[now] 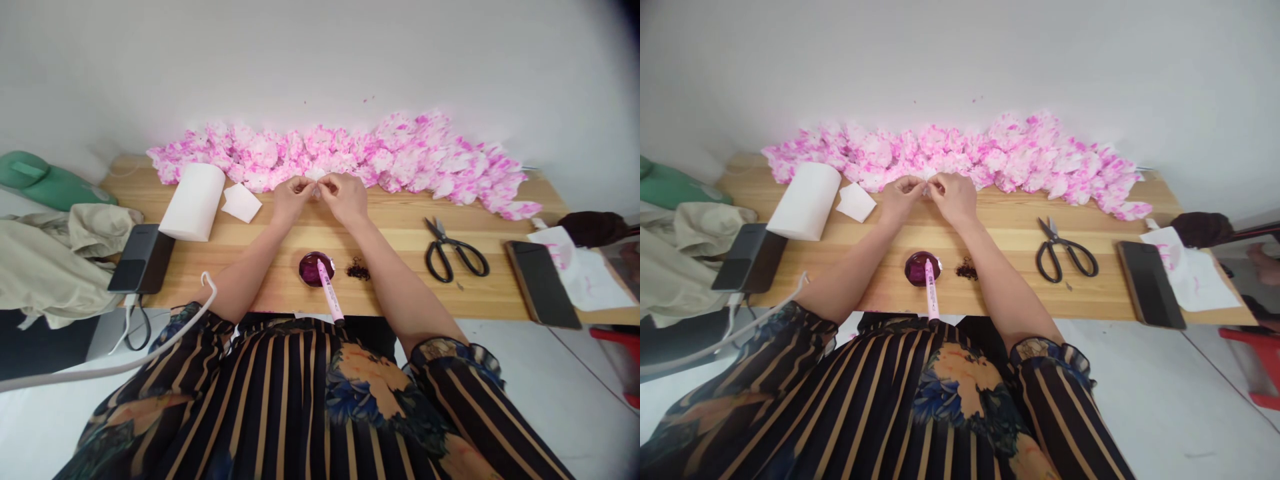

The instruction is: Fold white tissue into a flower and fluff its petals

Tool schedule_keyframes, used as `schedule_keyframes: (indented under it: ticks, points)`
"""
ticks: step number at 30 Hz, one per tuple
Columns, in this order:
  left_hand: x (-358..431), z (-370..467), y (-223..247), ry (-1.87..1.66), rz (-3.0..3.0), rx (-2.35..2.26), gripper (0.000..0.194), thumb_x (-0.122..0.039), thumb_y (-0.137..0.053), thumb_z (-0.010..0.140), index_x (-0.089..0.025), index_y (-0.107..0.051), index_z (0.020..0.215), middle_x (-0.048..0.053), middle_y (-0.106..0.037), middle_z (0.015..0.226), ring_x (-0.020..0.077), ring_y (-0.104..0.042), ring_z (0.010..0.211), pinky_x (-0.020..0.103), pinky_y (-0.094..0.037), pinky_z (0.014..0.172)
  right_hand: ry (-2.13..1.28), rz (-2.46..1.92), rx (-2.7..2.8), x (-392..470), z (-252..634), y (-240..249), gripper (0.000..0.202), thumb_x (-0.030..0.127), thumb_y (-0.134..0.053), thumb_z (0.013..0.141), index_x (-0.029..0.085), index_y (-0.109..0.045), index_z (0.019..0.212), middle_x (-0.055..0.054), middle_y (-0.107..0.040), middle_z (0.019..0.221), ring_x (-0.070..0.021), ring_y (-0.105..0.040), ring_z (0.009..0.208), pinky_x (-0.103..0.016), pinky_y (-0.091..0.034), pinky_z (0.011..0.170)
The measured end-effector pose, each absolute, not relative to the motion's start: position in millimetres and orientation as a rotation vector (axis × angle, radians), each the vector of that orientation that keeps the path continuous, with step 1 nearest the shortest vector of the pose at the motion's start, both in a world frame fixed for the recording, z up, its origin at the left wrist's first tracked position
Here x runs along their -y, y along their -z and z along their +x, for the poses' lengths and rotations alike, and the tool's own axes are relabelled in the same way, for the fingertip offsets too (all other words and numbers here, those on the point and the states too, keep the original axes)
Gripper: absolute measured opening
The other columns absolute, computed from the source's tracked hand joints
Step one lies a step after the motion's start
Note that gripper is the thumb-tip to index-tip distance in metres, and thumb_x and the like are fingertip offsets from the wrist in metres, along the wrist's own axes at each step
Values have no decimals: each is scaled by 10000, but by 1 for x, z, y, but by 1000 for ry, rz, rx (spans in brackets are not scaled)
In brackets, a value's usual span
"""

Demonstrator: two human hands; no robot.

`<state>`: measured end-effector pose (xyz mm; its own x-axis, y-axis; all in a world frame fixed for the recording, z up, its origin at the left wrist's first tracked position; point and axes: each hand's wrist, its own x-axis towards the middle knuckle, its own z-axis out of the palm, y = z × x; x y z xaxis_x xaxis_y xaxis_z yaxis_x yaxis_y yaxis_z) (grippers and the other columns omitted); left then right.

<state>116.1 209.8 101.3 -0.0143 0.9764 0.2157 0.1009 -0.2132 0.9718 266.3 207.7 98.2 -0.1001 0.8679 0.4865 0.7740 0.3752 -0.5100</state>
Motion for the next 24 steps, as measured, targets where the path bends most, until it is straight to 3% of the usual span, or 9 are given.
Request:
schedule_keyframes:
  ticks: [18, 24]
  points:
    - [-212, 115, -99, -1335, 1416, -1200, 123, -138, -657, 814, -161, -677, 695, -14, -683, 705, 106, -601, 693, 222, -463, 703, -167, -1416, 1839, -209, 266, -94, 184, 232, -578, 901, 230, -756, 856, -23, -773, 837, -202, -676, 799, -326, -445, 747]
    - [-208, 116, -104, -1314, 1415, -1212, 165, -84, -628, 808, -163, -649, 664, -20, -672, 671, 103, -605, 664, 220, -462, 682, -136, -1441, 1931, -205, 264, -101, 198, 226, -561, 914, 231, -743, 834, -39, -769, 831, -220, -654, 827, -354, -437, 801]
